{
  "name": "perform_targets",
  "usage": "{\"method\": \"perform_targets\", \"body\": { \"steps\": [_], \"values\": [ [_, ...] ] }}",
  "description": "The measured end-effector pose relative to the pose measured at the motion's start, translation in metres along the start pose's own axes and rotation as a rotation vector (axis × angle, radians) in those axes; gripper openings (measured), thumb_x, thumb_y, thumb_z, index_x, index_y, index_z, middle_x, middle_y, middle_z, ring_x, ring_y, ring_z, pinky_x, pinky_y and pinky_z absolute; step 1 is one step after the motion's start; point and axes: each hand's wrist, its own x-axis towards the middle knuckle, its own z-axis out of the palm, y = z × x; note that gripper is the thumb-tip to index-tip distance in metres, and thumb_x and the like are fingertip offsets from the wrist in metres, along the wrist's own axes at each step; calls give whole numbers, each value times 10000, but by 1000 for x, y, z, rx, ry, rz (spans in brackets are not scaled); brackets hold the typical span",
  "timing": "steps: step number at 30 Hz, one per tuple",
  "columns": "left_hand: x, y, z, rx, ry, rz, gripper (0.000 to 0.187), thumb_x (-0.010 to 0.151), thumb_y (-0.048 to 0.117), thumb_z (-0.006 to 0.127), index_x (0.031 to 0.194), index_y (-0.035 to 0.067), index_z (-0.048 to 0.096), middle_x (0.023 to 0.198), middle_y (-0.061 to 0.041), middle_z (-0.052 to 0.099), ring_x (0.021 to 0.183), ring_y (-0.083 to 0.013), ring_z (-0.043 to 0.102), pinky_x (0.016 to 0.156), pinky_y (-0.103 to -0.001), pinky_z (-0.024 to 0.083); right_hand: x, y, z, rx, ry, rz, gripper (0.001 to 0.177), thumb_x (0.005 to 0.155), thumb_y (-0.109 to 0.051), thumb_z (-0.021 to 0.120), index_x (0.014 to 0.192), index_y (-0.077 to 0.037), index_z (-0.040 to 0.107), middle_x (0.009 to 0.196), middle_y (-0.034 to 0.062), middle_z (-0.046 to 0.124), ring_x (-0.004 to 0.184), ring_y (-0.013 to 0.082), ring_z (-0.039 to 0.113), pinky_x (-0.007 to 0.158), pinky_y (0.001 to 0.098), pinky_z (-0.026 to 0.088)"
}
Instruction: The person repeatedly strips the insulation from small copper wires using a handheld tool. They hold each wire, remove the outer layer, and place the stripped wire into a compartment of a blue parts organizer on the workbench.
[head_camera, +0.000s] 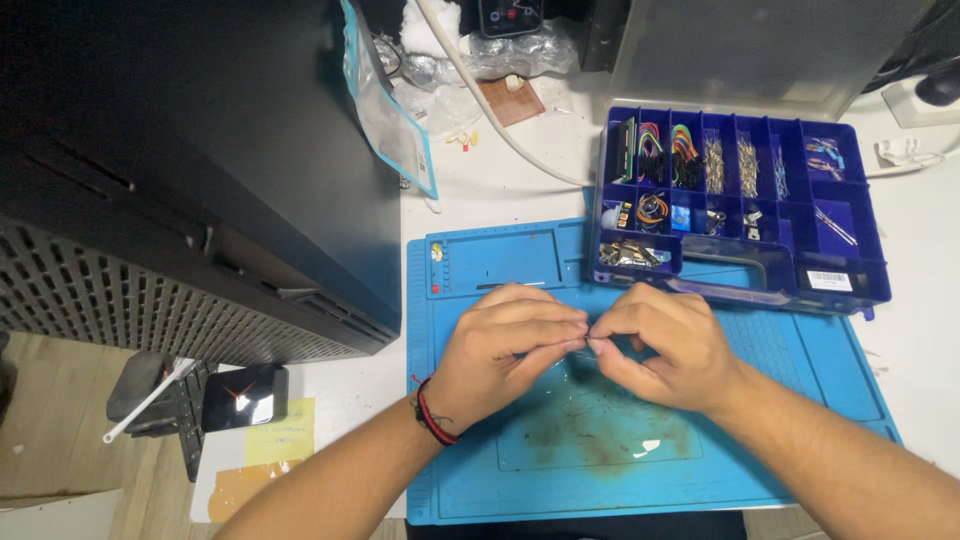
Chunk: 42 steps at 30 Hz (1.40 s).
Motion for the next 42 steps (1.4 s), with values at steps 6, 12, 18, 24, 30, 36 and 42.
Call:
{"method": "perform_targets", "body": {
  "steps": [6, 12, 18, 24, 30, 36, 42],
  "values": [
    [-1, 3, 1, -124, -59, -97, 123, 920, 84, 755, 1018, 149, 792, 1032, -13, 794, 957, -276, 745, 877, -409, 586, -2, 4, 3, -5, -31, -48, 90, 845, -218, 761, 788, -152, 741, 634, 2, 654, 380, 202, 545, 384, 308, 493],
    [-2, 0, 4, -223, -70, -181, 119, 901, 57, 768, 998, 121, 792, 1004, -38, 796, 935, -275, 751, 853, -409, 588, -5, 5, 3, -36, -58, -41, 138, 860, -236, 745, 768, -137, 719, 613, 9, 640, 373, 221, 538, 381, 331, 488],
    [-1, 0, 3, -217, -56, -173, 119, 900, 38, 765, 992, 106, 795, 974, -55, 795, 910, -282, 753, 833, -404, 597, -4, 6, 3, -33, -58, -34, 152, 880, -240, 732, 774, -134, 710, 615, 11, 628, 373, 225, 537, 378, 338, 481],
    [1, 1, 4, -173, -16, -116, 108, 879, 33, 775, 970, 88, 793, 951, -77, 796, 885, -315, 757, 791, -414, 595, 0, 1, 3, -73, -57, -29, 101, 866, -204, 740, 788, -150, 704, 635, 12, 625, 399, 222, 569, 398, 334, 496],
    [2, -7, 0, -35, 56, -101, 259, 831, 84, 818, 1085, 50, 779, 997, -116, 792, 919, -358, 751, 791, -460, 590, 21, 0, -32, -430, 116, -73, 23, 905, -110, 749, 903, -88, 742, 824, 85, 694, 569, 299, 653, 533, 397, 545],
    [1, 0, 0, 95, 27, -174, 215, 901, 124, 746, 1111, 86, 715, 1040, -53, 762, 979, -208, 701, 928, -346, 553, 18, 40, -89, -879, 235, 259, 69, 1017, -106, 778, 1066, -136, 741, 929, 27, 653, 720, 192, 571, 657, 356, 463],
    [0, 1, 1, 92, 38, -155, 354, 900, 123, 758, 1233, 89, 644, 1047, -37, 773, 1023, -204, 694, 975, -359, 533, 19, 76, -103, -924, 206, 427, 92, 949, -173, 762, 1028, -142, 727, 884, -38, 728, 825, 225, 679, 831, 444, 428]
  ]
}}
